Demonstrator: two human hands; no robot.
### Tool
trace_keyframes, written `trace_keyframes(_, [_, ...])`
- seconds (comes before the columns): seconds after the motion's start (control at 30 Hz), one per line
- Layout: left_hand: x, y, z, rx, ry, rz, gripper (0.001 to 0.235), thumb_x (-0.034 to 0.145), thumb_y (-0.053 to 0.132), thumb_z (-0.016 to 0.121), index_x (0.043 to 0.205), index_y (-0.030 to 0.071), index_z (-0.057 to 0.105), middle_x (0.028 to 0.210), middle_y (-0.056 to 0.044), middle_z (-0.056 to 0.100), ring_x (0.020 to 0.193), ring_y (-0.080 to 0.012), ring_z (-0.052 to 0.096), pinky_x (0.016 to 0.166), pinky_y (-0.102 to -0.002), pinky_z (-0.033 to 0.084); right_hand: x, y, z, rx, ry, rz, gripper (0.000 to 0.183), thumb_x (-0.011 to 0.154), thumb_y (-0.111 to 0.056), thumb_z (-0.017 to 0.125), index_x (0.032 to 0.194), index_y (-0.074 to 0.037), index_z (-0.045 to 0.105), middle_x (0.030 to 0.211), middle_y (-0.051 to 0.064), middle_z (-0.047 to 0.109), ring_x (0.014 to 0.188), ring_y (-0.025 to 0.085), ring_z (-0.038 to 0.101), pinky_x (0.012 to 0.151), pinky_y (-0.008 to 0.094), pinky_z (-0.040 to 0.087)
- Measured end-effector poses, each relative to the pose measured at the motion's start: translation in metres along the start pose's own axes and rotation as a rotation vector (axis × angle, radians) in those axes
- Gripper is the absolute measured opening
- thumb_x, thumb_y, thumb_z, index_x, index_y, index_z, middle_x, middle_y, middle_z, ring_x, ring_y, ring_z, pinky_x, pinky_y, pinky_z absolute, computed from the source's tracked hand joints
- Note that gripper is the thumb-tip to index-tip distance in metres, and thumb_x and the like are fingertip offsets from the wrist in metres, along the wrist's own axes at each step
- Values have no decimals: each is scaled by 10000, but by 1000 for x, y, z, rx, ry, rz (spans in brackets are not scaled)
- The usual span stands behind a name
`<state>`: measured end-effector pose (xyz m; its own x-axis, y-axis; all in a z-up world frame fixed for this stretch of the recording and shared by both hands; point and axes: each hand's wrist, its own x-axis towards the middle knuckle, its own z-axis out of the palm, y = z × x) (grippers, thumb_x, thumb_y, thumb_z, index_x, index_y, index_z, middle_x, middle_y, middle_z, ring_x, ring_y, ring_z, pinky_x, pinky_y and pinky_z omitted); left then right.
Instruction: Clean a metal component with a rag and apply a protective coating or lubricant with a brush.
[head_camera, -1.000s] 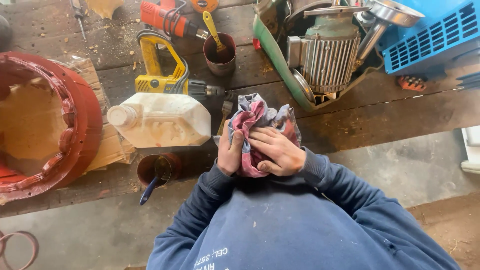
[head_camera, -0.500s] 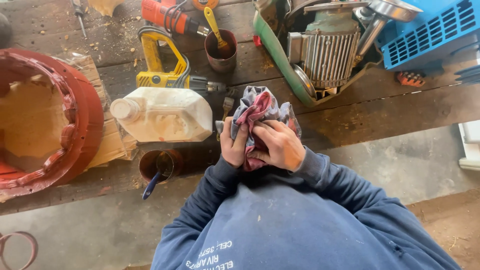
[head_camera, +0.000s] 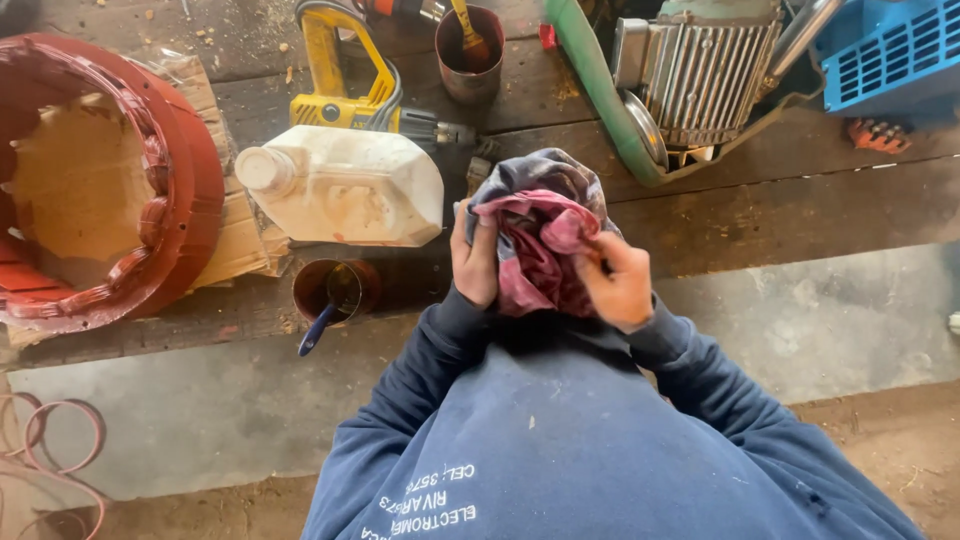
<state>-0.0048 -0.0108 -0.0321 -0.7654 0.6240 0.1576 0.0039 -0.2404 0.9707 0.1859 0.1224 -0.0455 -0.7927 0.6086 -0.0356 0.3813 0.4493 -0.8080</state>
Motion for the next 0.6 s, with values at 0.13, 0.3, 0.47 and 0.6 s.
trace_keyframes(0.13, [7, -7, -3, -316, -8, -175, 461, 1164, 357, 436, 1388, -27, 560, 1296, -103, 651, 1154, -146, 629, 1046, -311, 495, 12, 11, -7, 788, 227, 92, 248, 1146, -108, 680, 1263, 100, 614, 1090, 148, 679, 912, 174, 613, 905, 311, 528])
trace_keyframes(0.3, [2, -19, 10, -549, -6, -359, 615, 1109, 506, 423, 1338, -40, 589, 1124, -122, 709, 945, -185, 690, 860, -342, 572, 6, 5, 9, 1058, -327, 198, 762, 1072, -265, 593, 1720, -107, 225, 1287, 92, 653, 711, 123, 574, 606, 249, 450])
trace_keyframes(0.47, [0, -5, 24, -332, -26, -215, 654, 1123, 520, 423, 1185, -75, 686, 1058, -126, 755, 948, -174, 703, 891, -312, 568, 16, -2, 20, 901, -126, -60, 584, 1131, -308, 538, 1593, 20, 398, 1357, 36, 607, 1170, 90, 549, 1051, 242, 450])
trace_keyframes(0.6, [-8, -17, 32, -241, -44, -244, 641, 1123, 503, 437, 1132, -77, 711, 990, -108, 756, 896, -162, 694, 866, -303, 568, 39, 6, -16, 815, -286, 75, 371, 1135, -239, 546, 1347, 50, 642, 1173, 13, 698, 1058, 78, 601, 950, 258, 519])
